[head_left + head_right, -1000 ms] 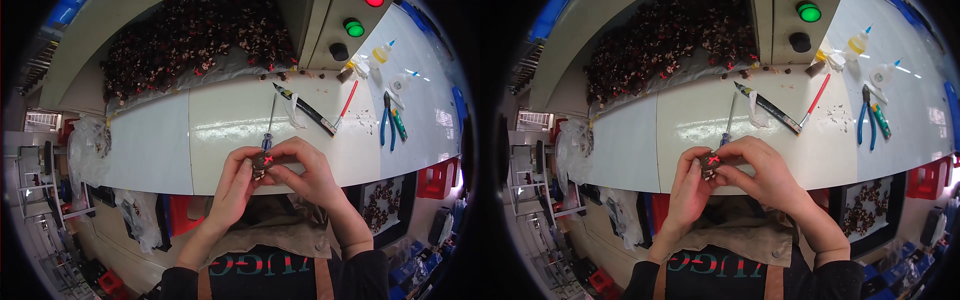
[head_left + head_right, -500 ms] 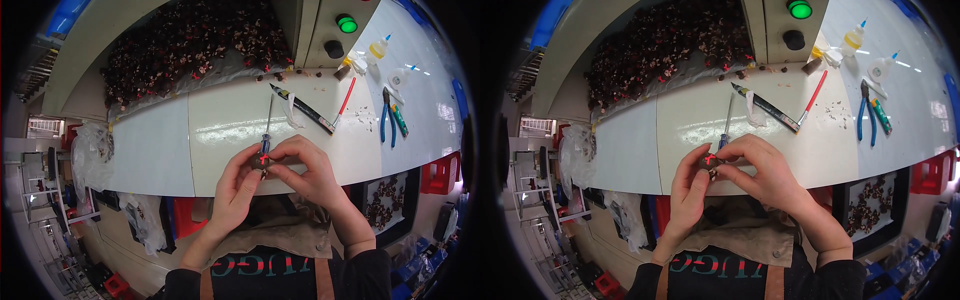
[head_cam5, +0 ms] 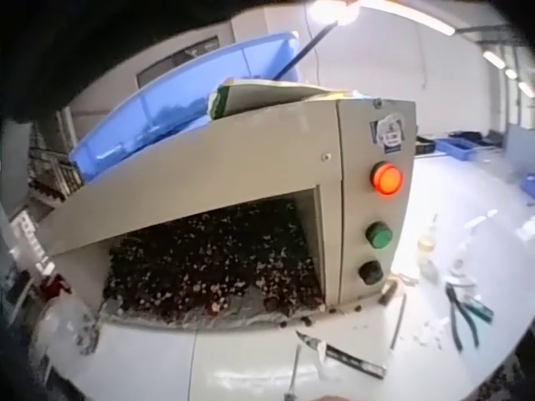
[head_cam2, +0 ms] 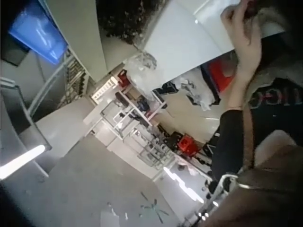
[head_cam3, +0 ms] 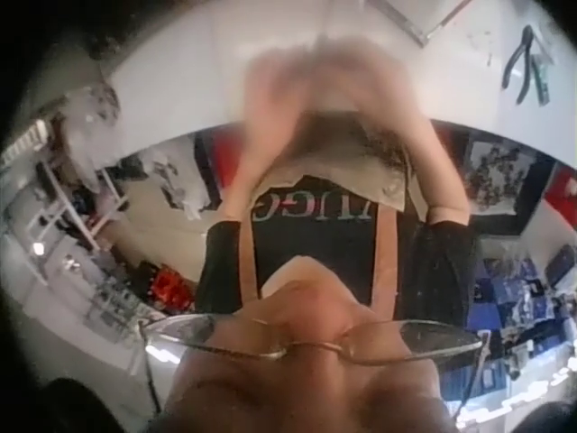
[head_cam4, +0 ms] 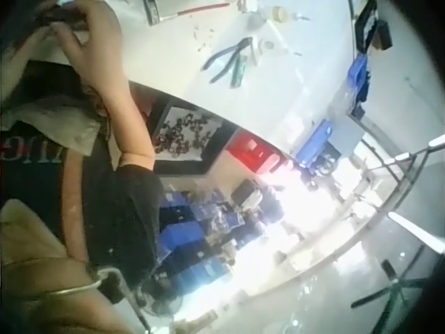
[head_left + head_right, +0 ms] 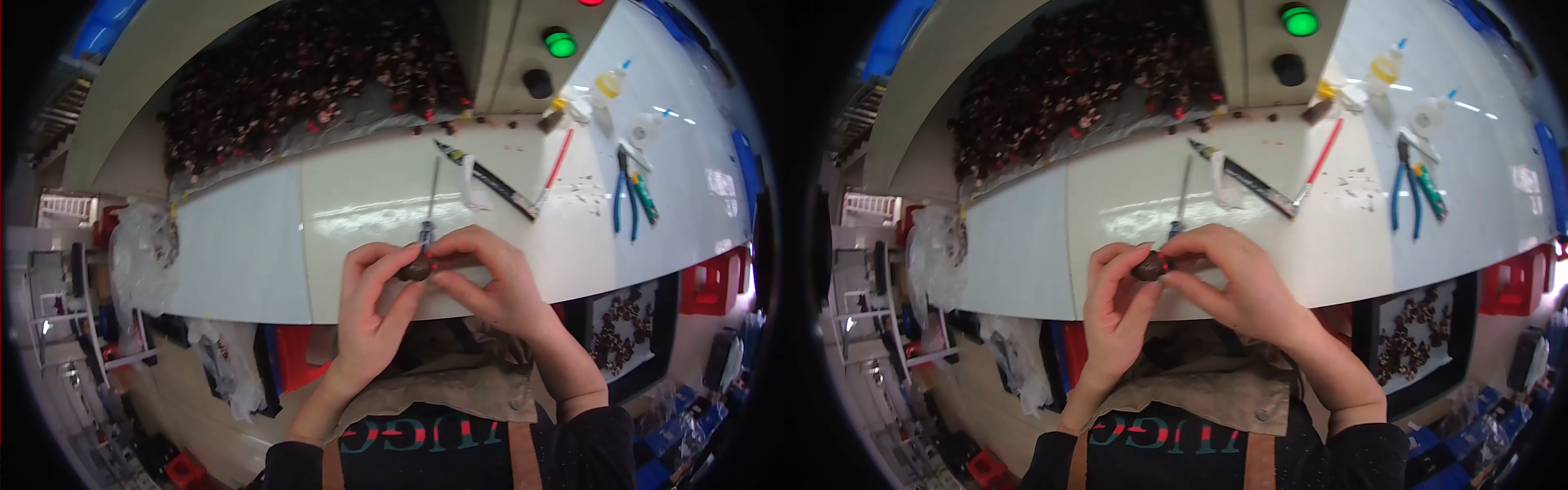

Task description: Assembling small plastic toy figurines at a factory assembly workbench using a screwdriver.

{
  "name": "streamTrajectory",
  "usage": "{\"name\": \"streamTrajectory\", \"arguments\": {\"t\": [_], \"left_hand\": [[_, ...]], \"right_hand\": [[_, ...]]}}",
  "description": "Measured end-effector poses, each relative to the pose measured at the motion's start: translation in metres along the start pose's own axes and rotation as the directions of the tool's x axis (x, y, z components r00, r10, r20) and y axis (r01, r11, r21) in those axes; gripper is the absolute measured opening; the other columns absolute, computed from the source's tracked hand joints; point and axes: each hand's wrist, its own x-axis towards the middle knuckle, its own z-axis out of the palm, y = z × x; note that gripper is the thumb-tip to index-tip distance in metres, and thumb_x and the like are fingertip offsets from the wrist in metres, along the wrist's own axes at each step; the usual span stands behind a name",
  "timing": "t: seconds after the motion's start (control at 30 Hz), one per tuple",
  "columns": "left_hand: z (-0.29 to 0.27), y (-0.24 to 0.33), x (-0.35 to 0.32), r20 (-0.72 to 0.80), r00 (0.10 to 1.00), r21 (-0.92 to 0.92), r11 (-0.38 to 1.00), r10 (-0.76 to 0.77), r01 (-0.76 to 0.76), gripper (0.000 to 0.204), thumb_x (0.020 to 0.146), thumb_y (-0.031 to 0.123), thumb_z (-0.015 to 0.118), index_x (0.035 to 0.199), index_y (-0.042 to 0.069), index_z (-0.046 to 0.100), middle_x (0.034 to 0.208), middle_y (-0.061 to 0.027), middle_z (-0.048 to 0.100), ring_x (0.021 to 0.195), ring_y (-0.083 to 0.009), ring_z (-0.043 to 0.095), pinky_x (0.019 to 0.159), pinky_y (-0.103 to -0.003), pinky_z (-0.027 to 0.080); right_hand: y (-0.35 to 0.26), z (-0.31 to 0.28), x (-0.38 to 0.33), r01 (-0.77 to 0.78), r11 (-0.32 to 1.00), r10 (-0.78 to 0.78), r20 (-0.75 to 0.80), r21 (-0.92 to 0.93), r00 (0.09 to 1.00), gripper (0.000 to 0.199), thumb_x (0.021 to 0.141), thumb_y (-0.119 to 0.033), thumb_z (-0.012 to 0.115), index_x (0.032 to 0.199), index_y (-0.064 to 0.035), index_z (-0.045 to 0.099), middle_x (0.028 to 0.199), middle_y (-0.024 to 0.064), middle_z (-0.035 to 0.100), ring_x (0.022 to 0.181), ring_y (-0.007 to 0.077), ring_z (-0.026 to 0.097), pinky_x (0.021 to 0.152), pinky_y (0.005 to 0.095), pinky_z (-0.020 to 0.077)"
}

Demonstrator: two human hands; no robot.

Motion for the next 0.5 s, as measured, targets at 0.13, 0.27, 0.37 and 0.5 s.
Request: {"name": "streamTrajectory", "arguments": {"t": [0.13, 0.27, 0.37, 0.5], "left_hand": [[0.050, 0.036, 0.000, 0.059, 0.998, 0.167, 0.986, 0.007, -0.017, 0.035, 0.081, 0.000, 0.063, 0.114, 0.003, 0.054, 0.110, -0.0115, 0.050, 0.103, -0.0236, 0.050, 0.090, -0.032, 0.041], [0.079, 0.066, 0.026, 0.156, 0.985, 0.092, 0.992, 0.070, -0.085, 0.043, 0.078, -0.006, 0.060, 0.119, 0.001, 0.050, 0.116, -0.0163, 0.046, 0.106, -0.0273, 0.051, 0.091, -0.037, 0.043], [0.059, 0.075, 0.023, 0.432, 0.896, 0.182, 0.962, 0.106, -0.201, 0.046, 0.087, 0.004, 0.052, 0.130, -0.001, 0.037, 0.127, -0.0111, 0.039, 0.107, -0.0215, 0.049, 0.095, -0.033, 0.039], [0.036, 0.054, 0.036, 0.398, 0.906, 0.390, 0.868, 0.142, -0.307, 0.040, 0.091, 0.006, 0.047, 0.130, -0.001, 0.038, 0.125, -0.0129, 0.041, 0.104, -0.0218, 0.048, 0.094, -0.034, 0.039]], "right_hand": [[-0.014, -0.054, -0.035, -0.017, 0.999, 0.017, -0.001, 0.033, 1.000, 0.035, 0.082, -0.017, 0.068, 0.110, -0.0014, 0.056, 0.098, 0.0114, 0.062, 0.089, 0.0198, 0.064, 0.078, 0.0308, 0.0506], [-0.032, -0.119, -0.056, 0.046, 0.980, -0.035, -0.061, 0.194, 0.998, 0.026, 0.083, -0.015, 0.063, 0.103, -0.0009, 0.055, 0.091, 0.0105, 0.064, 0.084, 0.0187, 0.063, 0.076, 0.0309, 0.0499], [-0.053, -0.159, -0.113, -0.178, 0.941, 0.186, -0.001, 0.288, 0.982, 0.023, 0.083, -0.014, 0.060, 0.103, -0.0012, 0.055, 0.093, 0.0078, 0.064, 0.089, 0.0151, 0.061, 0.080, 0.0298, 0.0477], [-0.044, -0.226, -0.211, -0.483, 0.843, 0.523, -0.150, 0.235, 0.839, 0.024, 0.086, -0.020, 0.060, 0.103, -0.0025, 0.058, 0.098, 0.0052, 0.062, 0.090, 0.0118, 0.058, 0.081, 0.0266, 0.0471]]}}
